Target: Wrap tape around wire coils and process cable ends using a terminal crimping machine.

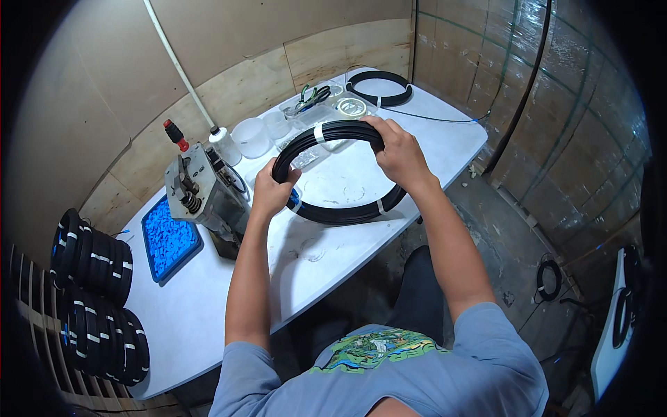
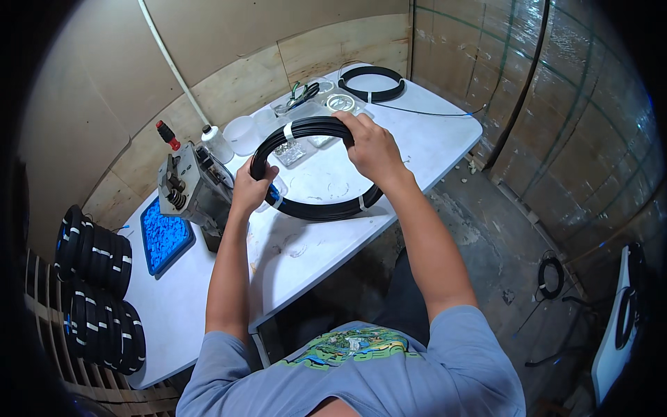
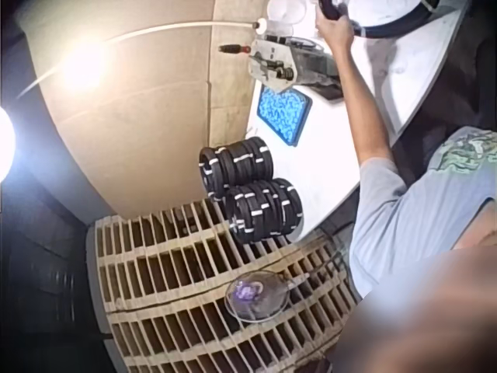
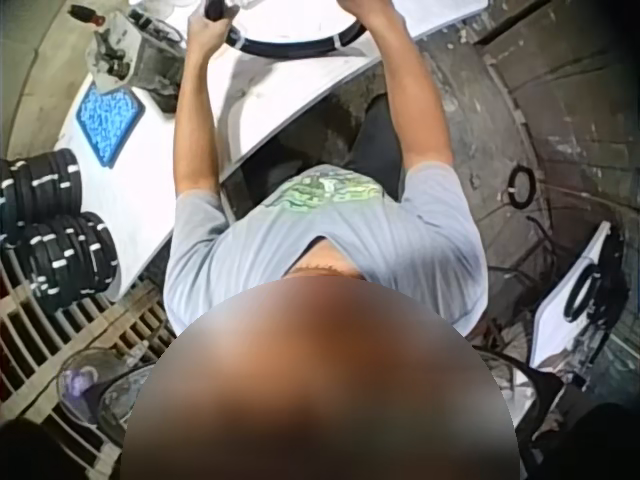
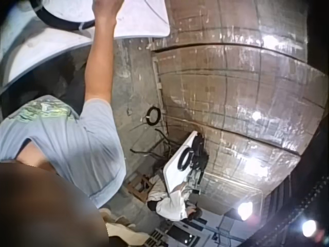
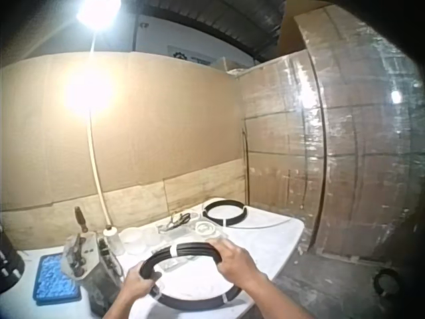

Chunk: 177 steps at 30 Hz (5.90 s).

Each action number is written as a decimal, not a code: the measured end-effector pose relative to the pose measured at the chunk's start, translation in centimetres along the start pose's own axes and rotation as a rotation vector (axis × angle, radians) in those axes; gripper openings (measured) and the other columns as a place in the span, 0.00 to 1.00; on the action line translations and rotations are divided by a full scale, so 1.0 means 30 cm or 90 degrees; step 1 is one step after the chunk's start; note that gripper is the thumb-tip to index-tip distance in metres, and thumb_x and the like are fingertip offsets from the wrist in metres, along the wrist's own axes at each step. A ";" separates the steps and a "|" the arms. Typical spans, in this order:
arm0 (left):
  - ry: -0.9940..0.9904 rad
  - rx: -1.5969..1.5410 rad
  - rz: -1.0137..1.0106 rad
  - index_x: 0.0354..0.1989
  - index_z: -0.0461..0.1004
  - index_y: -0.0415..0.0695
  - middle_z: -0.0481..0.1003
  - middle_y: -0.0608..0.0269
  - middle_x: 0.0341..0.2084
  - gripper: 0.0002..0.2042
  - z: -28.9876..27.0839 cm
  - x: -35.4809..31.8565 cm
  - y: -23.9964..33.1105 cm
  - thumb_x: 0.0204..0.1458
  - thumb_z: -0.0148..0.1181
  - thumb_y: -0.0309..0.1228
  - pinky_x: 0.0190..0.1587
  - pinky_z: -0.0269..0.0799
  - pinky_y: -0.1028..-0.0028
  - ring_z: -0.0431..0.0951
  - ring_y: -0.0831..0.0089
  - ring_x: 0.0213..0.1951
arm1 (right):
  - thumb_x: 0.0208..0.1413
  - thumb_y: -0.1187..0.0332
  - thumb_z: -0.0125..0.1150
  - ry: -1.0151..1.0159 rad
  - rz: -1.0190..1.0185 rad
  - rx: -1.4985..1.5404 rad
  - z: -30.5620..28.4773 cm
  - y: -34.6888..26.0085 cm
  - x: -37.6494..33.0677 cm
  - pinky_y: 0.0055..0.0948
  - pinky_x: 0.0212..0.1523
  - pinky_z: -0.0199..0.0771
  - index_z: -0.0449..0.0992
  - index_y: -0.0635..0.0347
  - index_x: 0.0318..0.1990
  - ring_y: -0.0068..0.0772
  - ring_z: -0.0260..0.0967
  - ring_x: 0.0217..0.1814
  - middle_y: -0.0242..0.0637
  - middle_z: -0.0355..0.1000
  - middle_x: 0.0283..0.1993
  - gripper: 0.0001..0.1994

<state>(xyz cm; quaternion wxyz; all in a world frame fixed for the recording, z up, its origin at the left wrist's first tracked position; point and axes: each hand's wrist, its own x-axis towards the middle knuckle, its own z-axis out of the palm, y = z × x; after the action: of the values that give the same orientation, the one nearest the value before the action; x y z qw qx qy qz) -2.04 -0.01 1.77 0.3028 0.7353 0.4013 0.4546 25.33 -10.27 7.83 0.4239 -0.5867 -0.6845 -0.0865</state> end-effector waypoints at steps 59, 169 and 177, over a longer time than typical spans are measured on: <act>-0.062 0.186 0.108 0.30 0.76 0.35 0.77 0.51 0.21 0.12 -0.025 0.078 0.222 0.47 0.72 0.31 0.31 0.70 0.65 0.76 0.65 0.23 | 0.54 0.77 0.62 0.008 -0.037 0.013 0.001 -0.041 -0.003 0.44 0.41 0.78 0.74 0.49 0.56 0.51 0.77 0.40 0.41 0.76 0.40 0.21; 0.105 0.175 0.047 0.41 0.83 0.40 0.82 0.53 0.24 0.17 0.032 -0.040 0.240 0.49 0.76 0.39 0.29 0.74 0.69 0.81 0.64 0.22 | 0.53 0.78 0.67 -0.030 -0.083 0.196 -0.039 0.050 -0.002 0.33 0.50 0.79 0.75 0.58 0.54 0.40 0.79 0.50 0.41 0.79 0.50 0.20; 0.174 0.083 0.048 0.29 0.75 0.35 0.71 0.60 0.14 0.16 0.008 -0.043 0.092 0.54 0.71 0.36 0.24 0.61 0.69 0.62 0.76 0.18 | 0.56 0.69 0.70 -0.111 0.204 0.437 0.080 0.165 -0.116 0.27 0.32 0.74 0.73 0.58 0.55 0.22 0.72 0.28 0.31 0.74 0.28 0.20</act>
<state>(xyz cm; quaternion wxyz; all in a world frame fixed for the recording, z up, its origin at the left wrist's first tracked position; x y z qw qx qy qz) -1.29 -2.50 3.35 0.1794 0.6994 0.4394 0.5344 28.34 -9.86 2.09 0.5440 -0.5149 -0.6071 0.2652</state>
